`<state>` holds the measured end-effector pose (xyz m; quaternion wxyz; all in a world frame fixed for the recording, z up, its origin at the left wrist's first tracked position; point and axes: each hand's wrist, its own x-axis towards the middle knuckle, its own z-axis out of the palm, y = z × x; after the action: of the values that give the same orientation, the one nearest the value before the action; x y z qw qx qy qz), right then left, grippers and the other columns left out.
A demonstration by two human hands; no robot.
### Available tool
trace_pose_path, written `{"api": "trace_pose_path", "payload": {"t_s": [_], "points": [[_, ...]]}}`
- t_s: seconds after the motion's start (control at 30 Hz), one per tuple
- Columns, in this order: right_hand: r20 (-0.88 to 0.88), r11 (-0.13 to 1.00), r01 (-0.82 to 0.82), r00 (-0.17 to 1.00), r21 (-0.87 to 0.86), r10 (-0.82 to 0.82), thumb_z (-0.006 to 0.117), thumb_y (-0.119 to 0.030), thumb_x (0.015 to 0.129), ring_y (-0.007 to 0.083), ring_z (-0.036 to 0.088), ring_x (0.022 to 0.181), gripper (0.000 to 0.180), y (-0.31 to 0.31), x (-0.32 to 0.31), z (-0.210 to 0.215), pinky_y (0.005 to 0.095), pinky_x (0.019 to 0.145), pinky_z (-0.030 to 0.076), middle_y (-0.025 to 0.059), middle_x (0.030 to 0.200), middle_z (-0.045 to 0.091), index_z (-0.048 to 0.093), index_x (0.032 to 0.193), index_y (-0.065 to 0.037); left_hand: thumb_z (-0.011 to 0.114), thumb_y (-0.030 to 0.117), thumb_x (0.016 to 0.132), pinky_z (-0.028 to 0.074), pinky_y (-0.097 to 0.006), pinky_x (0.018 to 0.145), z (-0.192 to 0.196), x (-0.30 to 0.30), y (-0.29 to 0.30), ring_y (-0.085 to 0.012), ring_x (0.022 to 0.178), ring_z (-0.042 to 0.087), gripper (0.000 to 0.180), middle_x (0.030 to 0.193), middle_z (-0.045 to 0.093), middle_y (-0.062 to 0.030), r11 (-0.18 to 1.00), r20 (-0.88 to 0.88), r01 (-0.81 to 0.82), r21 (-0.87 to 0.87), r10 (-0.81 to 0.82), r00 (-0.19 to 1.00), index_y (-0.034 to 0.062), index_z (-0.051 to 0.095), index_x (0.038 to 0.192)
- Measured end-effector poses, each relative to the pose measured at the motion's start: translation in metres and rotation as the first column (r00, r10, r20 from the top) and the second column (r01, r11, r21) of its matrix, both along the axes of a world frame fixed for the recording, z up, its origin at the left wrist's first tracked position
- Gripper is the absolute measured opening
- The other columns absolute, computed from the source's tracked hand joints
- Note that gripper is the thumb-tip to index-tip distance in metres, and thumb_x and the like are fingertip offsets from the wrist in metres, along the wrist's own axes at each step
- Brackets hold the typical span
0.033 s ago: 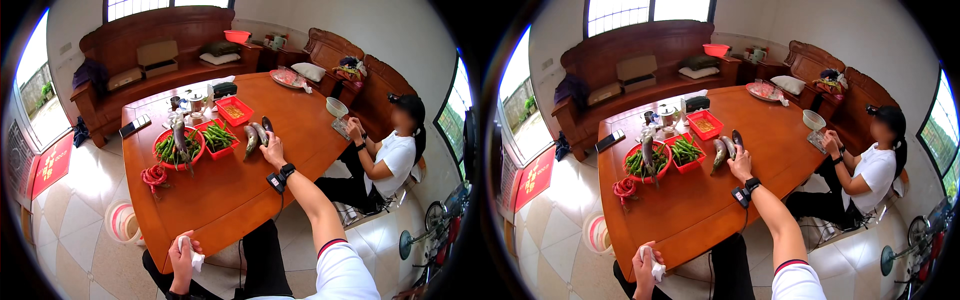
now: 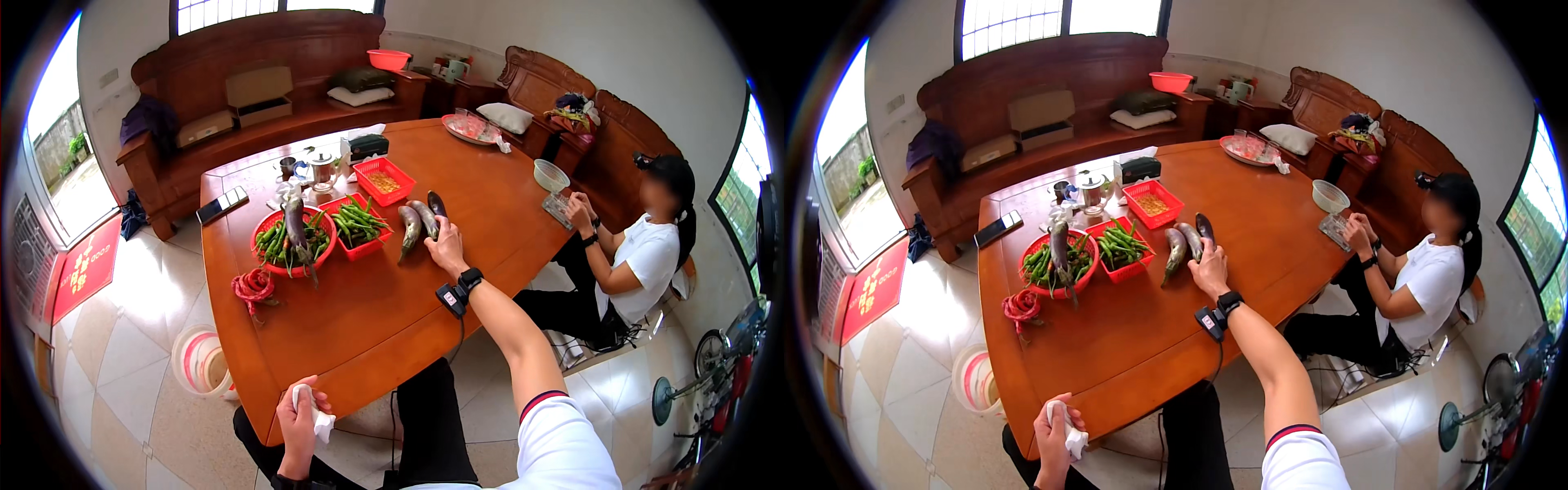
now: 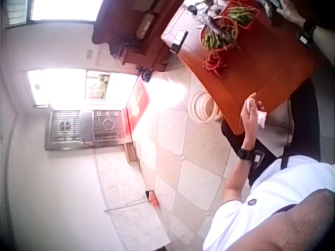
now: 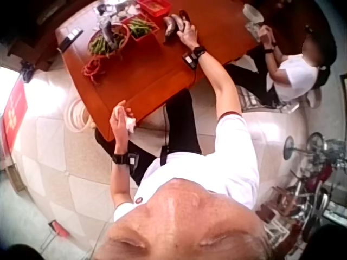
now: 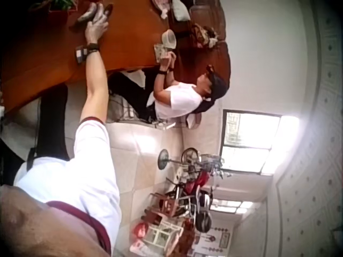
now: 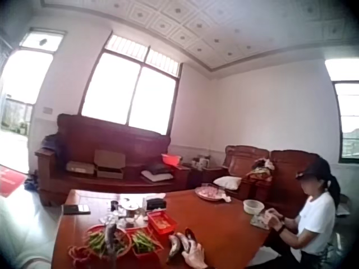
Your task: Cleaning eggplants with a white cloth.
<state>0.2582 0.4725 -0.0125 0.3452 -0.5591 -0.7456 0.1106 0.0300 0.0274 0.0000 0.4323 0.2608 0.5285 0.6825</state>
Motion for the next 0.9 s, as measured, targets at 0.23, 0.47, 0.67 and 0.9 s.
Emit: {"api": "trace_pose_path", "payload": {"t_s": [0.23,0.47,0.67,0.9], "points": [[0.065,0.958,0.158,0.987,-0.241,-0.147,0.068,-0.077,0.081,0.0629,0.022,0.148,0.111,-0.033,-0.051,0.032,0.0738,0.113,0.026,0.0389,0.166,0.008,0.027,0.162,-0.012,0.05,0.022,0.112,0.057,-0.027,0.062,-0.002,0.001,-0.001,-0.0118,0.071,0.066,0.03,0.088,0.067,-0.0066,1.0,-0.005,0.014,0.021,-0.014,1.0,-0.0006,0.064,0.126],[0.245,0.926,0.218,0.959,-0.308,-0.144,0.076,-0.062,0.079,0.0615,0.029,0.145,0.111,-0.012,-0.058,0.035,0.0655,0.116,0.031,0.0357,0.167,0.009,0.021,0.164,-0.017,0.052,0.019,0.111,0.059,-0.028,0.065,-0.001,0.0,-0.003,-0.0119,0.074,0.067,0.028,0.09,0.068,-0.0064,0.998,-0.029,0.036,0.052,-0.035,0.999,-0.0003,0.066,0.126],[0.317,0.949,0.197,0.942,-0.245,-0.114,0.082,-0.054,0.077,0.0623,0.042,0.135,0.103,-0.012,-0.045,0.037,0.0604,0.11,0.045,0.0388,0.164,0.016,0.028,0.16,-0.024,0.052,0.02,0.111,0.057,-0.027,0.067,0.003,0.002,-0.004,-0.0115,0.075,0.067,0.029,0.09,0.068,-0.0062,0.996,-0.079,0.064,0.065,-0.059,0.995,0.0,0.066,0.126],[0.306,0.946,0.102,0.952,-0.308,-0.002,0.078,-0.046,0.075,0.0673,0.036,0.137,0.108,-0.057,-0.006,0.048,0.0625,0.115,0.038,0.0394,0.163,0.02,0.021,0.164,-0.021,0.051,0.018,0.111,0.057,-0.027,0.07,0.003,-0.001,-0.005,-0.0115,0.078,0.066,0.028,0.09,0.068,-0.0058,0.99,-0.09,0.116,0.085,-0.108,0.99,0.0004,0.067,0.127]]}}
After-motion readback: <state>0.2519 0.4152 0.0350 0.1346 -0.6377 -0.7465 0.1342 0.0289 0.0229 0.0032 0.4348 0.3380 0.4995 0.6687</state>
